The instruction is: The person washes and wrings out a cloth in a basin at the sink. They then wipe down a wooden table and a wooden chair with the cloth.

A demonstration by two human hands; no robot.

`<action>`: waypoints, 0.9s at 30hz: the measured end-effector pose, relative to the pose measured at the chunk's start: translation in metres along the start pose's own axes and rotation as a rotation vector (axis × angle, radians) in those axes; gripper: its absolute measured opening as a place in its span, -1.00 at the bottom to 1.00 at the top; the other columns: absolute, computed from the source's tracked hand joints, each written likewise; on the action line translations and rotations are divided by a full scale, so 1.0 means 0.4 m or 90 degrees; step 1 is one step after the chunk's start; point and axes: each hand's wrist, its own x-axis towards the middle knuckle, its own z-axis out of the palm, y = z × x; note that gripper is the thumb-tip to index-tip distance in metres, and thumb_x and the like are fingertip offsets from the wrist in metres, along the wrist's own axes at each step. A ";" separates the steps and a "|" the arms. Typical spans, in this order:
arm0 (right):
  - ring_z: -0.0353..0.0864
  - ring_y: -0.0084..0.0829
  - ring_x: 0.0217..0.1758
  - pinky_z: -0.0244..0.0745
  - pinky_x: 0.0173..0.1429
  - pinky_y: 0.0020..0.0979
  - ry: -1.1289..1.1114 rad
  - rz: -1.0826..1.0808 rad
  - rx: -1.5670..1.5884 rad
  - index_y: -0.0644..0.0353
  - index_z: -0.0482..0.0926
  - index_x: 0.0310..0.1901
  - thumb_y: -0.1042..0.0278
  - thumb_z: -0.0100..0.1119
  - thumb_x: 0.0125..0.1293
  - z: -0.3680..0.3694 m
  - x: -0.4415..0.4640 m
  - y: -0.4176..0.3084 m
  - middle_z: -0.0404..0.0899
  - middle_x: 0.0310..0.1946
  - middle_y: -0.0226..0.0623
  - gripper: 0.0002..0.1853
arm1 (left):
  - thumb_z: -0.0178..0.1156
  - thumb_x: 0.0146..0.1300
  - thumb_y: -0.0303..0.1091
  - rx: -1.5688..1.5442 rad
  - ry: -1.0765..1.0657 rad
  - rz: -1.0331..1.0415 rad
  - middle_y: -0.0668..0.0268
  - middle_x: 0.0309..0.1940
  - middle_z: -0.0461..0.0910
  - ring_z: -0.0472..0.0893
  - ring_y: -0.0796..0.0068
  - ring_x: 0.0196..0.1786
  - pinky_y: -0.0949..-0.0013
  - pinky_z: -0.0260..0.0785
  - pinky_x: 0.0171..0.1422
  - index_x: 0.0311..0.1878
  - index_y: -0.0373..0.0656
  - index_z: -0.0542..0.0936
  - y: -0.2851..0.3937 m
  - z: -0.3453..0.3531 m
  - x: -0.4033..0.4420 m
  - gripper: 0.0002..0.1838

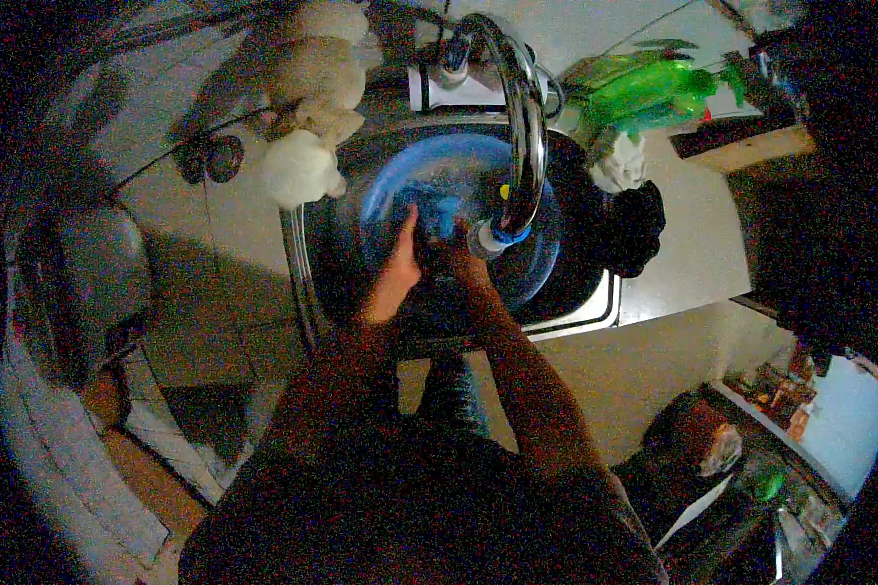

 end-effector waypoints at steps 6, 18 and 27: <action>0.48 -0.49 -0.04 0.36 0.09 -0.39 -0.334 -0.151 0.204 0.17 0.55 -0.09 0.38 0.39 0.05 -0.067 -0.168 -0.144 0.55 -0.16 -0.44 -0.65 | 0.25 0.16 -0.15 -0.250 0.030 -0.240 0.25 -0.20 0.58 0.61 0.32 -0.25 0.22 0.52 -0.18 0.00 -0.12 0.47 0.352 0.138 -0.159 -0.60; 0.53 -0.30 0.03 0.45 0.13 -0.32 -0.130 0.076 0.850 0.15 0.34 0.19 0.08 0.01 0.35 -0.056 -0.100 -0.055 0.52 0.01 -0.26 -0.54 | -0.04 0.35 -0.05 -0.268 -0.166 -0.276 0.32 0.05 0.54 0.54 0.39 0.08 0.14 0.34 0.24 0.09 -0.11 0.50 0.254 0.181 -0.200 -0.60; 0.48 -0.28 0.05 0.39 0.15 -0.26 0.027 0.080 0.732 0.19 0.33 0.17 0.04 0.12 0.27 -0.080 -0.124 -0.151 0.47 0.05 -0.25 -0.47 | 0.00 0.31 0.05 -0.315 -0.199 -0.332 0.24 0.09 0.50 0.51 0.26 0.12 0.11 0.35 0.23 0.14 -0.11 0.45 0.221 0.129 -0.178 -0.49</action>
